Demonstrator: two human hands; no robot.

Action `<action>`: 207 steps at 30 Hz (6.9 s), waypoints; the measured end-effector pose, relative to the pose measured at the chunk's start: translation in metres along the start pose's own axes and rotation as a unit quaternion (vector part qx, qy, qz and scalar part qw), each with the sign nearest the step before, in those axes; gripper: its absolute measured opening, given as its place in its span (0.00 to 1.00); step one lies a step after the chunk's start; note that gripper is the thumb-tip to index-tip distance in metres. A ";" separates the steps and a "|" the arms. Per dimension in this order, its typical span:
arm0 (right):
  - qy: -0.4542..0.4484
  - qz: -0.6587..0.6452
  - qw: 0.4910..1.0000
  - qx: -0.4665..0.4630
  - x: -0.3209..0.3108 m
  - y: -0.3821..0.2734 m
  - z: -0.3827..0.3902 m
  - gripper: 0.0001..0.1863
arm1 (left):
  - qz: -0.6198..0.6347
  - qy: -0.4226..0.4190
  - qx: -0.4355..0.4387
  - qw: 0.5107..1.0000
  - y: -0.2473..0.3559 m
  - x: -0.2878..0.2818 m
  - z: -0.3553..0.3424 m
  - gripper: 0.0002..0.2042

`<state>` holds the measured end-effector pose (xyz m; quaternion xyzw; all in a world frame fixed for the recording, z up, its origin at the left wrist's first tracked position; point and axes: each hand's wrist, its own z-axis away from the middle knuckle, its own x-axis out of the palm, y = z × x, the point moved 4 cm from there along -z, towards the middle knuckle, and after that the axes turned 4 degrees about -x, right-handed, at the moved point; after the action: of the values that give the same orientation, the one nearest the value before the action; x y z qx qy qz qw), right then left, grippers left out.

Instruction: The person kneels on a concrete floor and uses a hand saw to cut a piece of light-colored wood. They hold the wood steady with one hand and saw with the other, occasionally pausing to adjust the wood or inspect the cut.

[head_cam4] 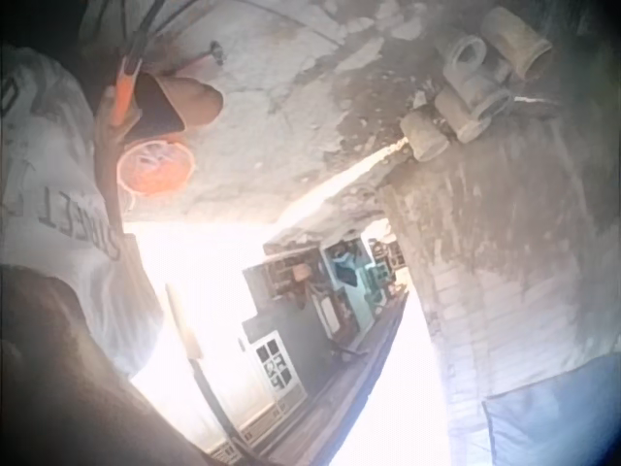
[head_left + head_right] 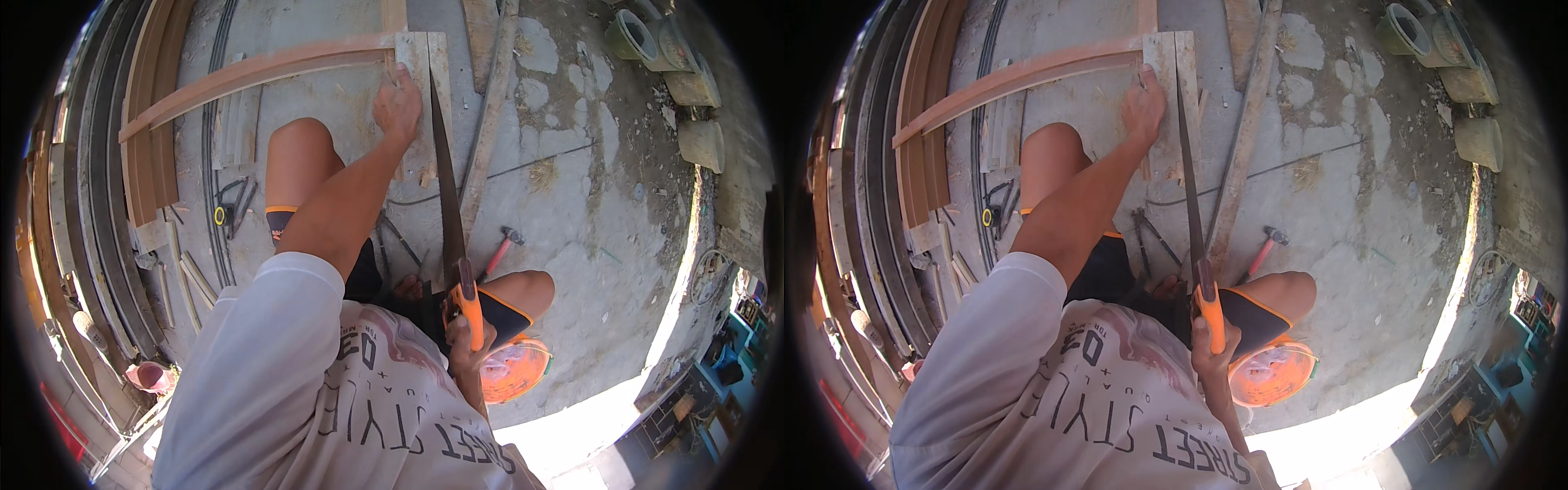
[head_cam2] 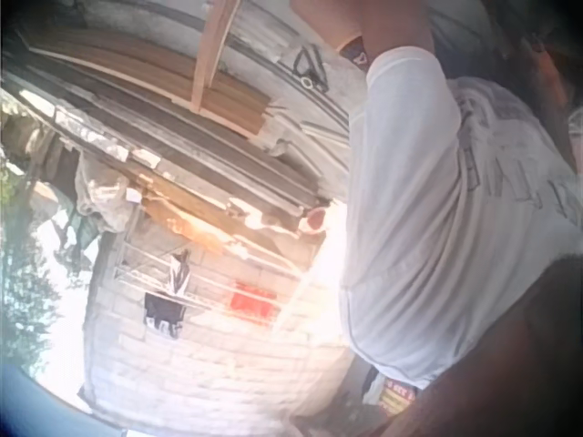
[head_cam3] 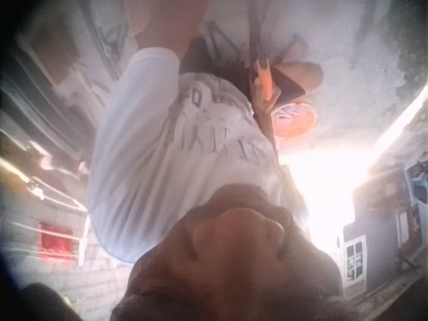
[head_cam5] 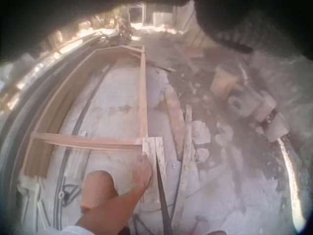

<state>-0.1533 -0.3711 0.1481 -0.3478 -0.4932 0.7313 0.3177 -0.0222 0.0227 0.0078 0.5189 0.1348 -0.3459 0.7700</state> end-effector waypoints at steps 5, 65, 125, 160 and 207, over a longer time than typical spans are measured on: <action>0.017 0.035 0.998 -0.046 -0.006 0.004 0.019 0.23 | 0.034 0.057 0.067 0.996 -0.014 0.008 -0.008 0.39; 0.073 0.239 0.968 0.003 -0.032 -0.066 0.060 0.12 | 0.010 0.035 0.020 0.999 0.000 0.006 -0.003 0.37; 0.057 0.007 0.996 -0.062 0.055 0.018 -0.107 0.08 | -0.004 0.032 0.042 0.999 -0.003 0.007 -0.008 0.37; 0.005 0.056 0.997 0.047 -0.012 -0.053 -0.009 0.28 | 0.027 0.043 0.065 0.997 -0.001 0.013 -0.003 0.37; 0.034 0.032 0.999 -0.018 -0.024 -0.013 0.069 0.22 | -0.005 0.022 0.042 0.999 -0.008 0.006 -0.013 0.38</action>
<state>-0.1954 -0.4209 0.1836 -0.3937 -0.4837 0.7197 0.3050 -0.0212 0.0305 -0.0067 0.5576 0.1401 -0.3436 0.7426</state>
